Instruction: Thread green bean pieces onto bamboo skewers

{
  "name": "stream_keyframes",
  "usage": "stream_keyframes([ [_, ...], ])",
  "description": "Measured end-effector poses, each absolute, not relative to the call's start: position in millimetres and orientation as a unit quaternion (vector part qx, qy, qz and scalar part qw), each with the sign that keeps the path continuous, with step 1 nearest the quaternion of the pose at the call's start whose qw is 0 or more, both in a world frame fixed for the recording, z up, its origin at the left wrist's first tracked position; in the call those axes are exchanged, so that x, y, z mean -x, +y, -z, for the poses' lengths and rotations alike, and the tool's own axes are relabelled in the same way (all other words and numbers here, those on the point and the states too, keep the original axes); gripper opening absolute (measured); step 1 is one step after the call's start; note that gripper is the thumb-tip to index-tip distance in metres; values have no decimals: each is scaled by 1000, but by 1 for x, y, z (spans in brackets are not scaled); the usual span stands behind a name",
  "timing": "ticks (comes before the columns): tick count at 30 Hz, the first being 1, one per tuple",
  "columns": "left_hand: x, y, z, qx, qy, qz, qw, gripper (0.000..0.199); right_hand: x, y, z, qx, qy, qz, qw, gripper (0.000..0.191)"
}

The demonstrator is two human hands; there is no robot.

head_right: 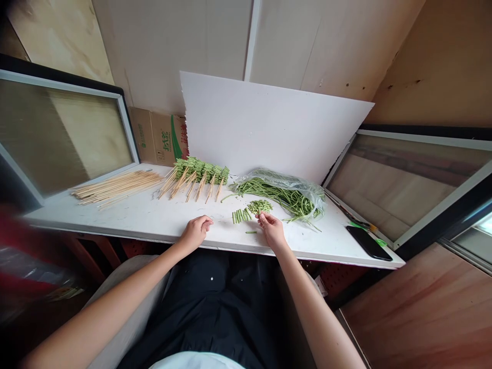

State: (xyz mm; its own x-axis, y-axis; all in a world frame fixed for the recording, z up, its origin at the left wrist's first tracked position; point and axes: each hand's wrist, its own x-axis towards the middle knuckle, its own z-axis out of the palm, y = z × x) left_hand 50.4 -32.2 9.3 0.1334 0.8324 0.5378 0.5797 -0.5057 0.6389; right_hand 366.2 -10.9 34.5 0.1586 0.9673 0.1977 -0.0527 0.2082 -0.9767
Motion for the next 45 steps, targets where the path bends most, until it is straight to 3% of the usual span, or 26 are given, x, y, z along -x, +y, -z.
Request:
stream_keyframes([
  [5, -50, -32, -8, -742, 477, -453, 132, 21, -359, -17, -39, 428, -485, -472, 599, 53],
  [19, -50, -31, -7, -748, 473, -451, 118, 21, -359, -22, -43, 426, -499, -475, 586, 59],
  [45, -51, -31, -8, -745, 477, -450, 121, 21, -360, -24, -43, 427, -489, -464, 603, 49],
])
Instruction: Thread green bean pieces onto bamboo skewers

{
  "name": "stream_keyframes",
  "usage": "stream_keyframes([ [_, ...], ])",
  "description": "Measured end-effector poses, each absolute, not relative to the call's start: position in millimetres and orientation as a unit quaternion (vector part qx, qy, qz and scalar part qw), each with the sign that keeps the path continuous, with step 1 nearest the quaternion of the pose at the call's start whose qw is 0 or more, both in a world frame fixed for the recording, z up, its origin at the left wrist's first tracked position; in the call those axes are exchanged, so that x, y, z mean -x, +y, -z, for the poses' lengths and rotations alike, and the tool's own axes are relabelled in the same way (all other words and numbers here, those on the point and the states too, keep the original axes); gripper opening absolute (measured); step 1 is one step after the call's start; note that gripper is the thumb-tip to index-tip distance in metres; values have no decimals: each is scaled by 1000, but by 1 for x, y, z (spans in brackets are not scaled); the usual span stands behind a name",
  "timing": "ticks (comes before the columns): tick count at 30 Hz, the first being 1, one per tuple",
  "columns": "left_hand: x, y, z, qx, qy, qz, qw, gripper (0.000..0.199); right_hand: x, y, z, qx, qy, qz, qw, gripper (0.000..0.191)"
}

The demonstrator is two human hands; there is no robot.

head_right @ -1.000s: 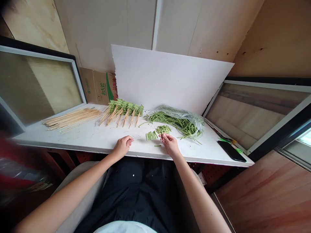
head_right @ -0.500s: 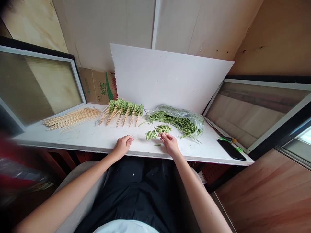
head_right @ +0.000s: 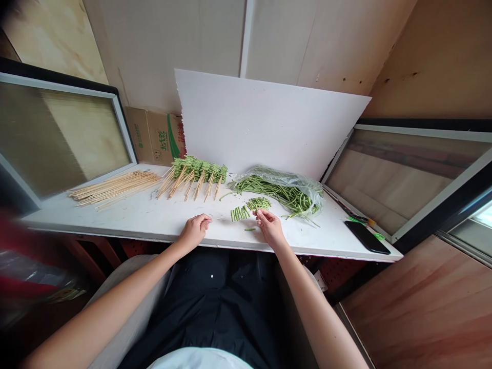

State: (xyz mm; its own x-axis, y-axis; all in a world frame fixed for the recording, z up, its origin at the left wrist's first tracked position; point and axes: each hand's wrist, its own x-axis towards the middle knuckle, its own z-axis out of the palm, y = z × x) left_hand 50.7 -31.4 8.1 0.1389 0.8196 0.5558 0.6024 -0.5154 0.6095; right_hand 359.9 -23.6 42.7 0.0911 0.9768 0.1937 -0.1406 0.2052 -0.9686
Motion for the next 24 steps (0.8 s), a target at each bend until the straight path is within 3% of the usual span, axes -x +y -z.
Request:
stream_keyframes([
  [24, -49, -29, -2, -746, 449, -481, 102, 23, -359, -22, -38, 439, -501, -433, 607, 40],
])
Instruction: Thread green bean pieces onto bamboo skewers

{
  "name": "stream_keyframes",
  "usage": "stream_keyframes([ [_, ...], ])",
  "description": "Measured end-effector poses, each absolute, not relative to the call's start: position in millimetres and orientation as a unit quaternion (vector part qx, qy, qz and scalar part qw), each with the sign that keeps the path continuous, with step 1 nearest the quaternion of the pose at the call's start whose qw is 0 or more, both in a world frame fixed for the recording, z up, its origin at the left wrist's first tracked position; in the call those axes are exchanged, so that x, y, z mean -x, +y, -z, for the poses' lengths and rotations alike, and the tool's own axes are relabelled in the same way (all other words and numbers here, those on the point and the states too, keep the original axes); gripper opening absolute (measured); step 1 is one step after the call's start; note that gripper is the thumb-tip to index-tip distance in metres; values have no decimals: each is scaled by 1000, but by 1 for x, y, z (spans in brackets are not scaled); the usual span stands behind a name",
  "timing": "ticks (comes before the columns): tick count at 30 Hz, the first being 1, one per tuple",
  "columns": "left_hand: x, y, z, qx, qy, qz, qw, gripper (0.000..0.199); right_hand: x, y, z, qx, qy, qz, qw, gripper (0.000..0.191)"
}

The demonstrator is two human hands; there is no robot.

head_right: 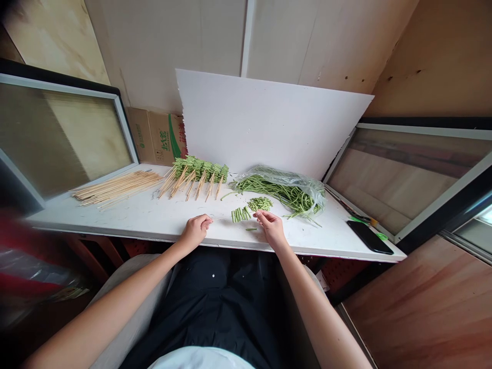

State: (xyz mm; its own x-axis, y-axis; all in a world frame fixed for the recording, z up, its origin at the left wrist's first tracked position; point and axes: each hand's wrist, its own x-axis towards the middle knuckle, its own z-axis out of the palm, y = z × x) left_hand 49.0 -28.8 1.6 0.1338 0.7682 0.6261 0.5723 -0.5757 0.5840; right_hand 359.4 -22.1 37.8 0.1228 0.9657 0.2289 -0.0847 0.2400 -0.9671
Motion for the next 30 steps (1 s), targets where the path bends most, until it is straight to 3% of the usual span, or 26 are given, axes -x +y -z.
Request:
stream_keyframes([
  [9, -49, -29, -1, -747, 450, -483, 79, 26, -354, -30, -48, 507, -508, -377, 586, 47],
  [30, -45, -33, 0, -761, 441, -474, 34, 34, -354, -36, -51, 483, -505, -433, 569, 51],
])
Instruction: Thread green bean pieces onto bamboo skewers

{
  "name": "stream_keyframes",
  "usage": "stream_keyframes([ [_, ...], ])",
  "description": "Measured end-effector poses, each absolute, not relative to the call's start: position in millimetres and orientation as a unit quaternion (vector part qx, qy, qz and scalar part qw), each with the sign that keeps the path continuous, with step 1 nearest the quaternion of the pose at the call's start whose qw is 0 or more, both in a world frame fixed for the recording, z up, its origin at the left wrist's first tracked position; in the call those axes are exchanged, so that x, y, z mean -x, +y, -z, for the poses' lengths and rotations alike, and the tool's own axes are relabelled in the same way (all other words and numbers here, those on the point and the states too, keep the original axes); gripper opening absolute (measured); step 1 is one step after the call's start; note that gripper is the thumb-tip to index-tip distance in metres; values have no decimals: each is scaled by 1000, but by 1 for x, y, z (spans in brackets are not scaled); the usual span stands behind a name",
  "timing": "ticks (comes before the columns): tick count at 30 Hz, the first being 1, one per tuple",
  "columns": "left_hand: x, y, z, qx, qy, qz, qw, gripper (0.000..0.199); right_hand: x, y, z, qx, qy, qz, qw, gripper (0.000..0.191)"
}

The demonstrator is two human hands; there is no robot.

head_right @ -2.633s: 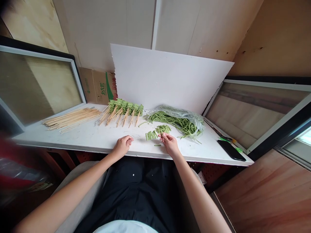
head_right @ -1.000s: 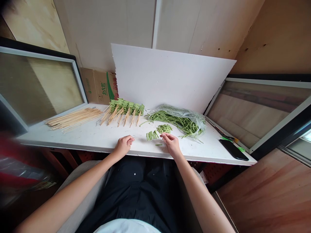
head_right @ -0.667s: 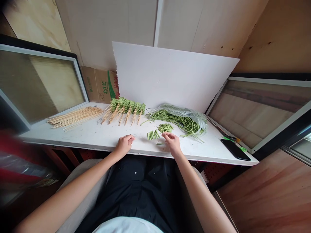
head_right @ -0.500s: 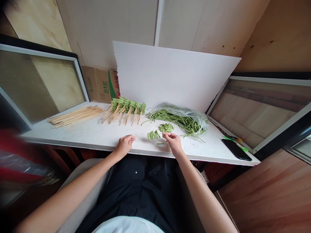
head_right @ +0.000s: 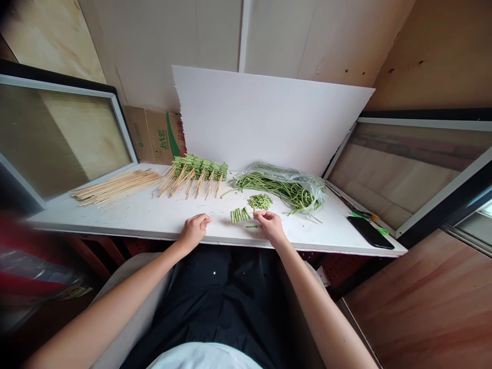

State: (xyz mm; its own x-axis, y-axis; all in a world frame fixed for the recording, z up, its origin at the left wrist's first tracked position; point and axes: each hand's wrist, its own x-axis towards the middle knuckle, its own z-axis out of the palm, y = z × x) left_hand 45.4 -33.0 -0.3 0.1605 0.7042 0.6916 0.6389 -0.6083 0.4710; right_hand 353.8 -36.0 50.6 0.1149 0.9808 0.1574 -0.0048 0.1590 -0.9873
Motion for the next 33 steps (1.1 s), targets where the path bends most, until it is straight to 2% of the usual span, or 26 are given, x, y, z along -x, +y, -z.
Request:
stream_keyframes([
  [18, -48, -33, 1, -746, 447, -489, 67, 33, -341, -40, -47, 498, -547, -398, 543, 51],
  [33, -48, -34, 0, -759, 430, -485, 61, 30, -340, -38, -50, 478, -524, -439, 552, 47],
])
